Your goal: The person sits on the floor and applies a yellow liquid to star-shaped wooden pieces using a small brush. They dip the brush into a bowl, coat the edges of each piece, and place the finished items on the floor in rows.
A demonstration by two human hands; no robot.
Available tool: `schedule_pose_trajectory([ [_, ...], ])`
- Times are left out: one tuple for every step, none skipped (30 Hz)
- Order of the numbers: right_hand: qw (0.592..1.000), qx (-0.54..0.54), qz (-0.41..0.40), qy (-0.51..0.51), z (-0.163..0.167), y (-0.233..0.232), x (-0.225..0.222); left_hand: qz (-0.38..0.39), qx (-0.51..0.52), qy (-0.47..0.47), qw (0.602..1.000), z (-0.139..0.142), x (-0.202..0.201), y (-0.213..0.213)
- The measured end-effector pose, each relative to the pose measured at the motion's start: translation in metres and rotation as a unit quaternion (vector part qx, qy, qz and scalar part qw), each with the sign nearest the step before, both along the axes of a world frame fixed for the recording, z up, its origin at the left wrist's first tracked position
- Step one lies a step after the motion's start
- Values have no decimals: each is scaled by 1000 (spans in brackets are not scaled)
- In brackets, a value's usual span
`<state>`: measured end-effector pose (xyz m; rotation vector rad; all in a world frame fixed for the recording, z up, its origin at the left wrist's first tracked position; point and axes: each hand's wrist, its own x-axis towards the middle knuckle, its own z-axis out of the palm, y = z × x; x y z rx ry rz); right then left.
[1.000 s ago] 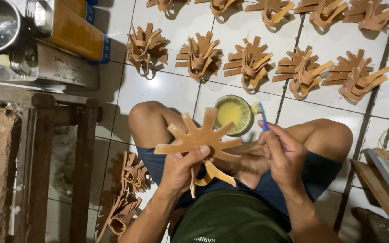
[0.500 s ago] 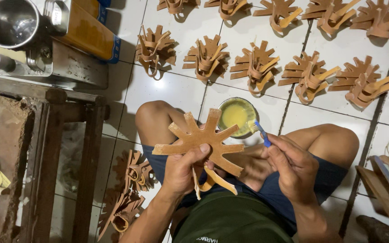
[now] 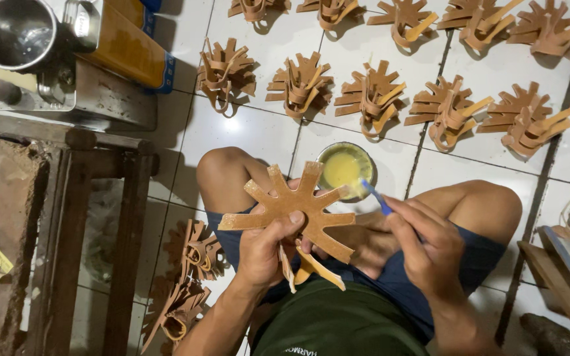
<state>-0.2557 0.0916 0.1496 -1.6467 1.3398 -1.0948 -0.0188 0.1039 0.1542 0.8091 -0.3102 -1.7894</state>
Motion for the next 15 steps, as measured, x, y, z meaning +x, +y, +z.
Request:
schedule_pose_trajectory([
  [1000,-12,9,-20,1,1,-1,3,-7,0,1000,0,0,0],
  [1000,7,9,12,2,2,-3,3,-14,1,1000,0,0,-1],
  [999,25,7,45,3,3,-4,3,-21,3,1000,0,0,-2],
  [996,42,6,78,4,3,-4,2,-19,17,1000,0,0,-3],
  [996,39,-11,81,6,4,-5,1,-15,30,999,0,1,-3],
  [995,36,-27,84,7,3,-5,3,-12,43,999,0,1,-3],
  [995,31,-41,85,9,4,-6,-1,-12,30,999,0,2,-3],
  [998,11,-26,48,11,3,-6,-3,-11,15,1000,0,3,-3],
  [1000,-6,-11,11,13,3,-6,-7,-7,1,1000,1,3,-3],
  [999,-22,1,-24,15,3,-7,-17,-7,4,1000,1,4,-2],
  [1000,-6,9,11,16,1,-7,-29,-7,8,1000,1,4,-1],
  [999,8,16,47,15,-2,-6,-42,-10,13,999,0,4,-2],
  [996,22,22,82,14,-5,-7,-45,-12,10,999,0,5,-2],
  [997,22,-4,77,12,-9,-7,-47,-15,7,999,1,5,-1],
  [997,23,-27,71,9,-13,-8,-45,-17,3,999,1,6,-1],
])
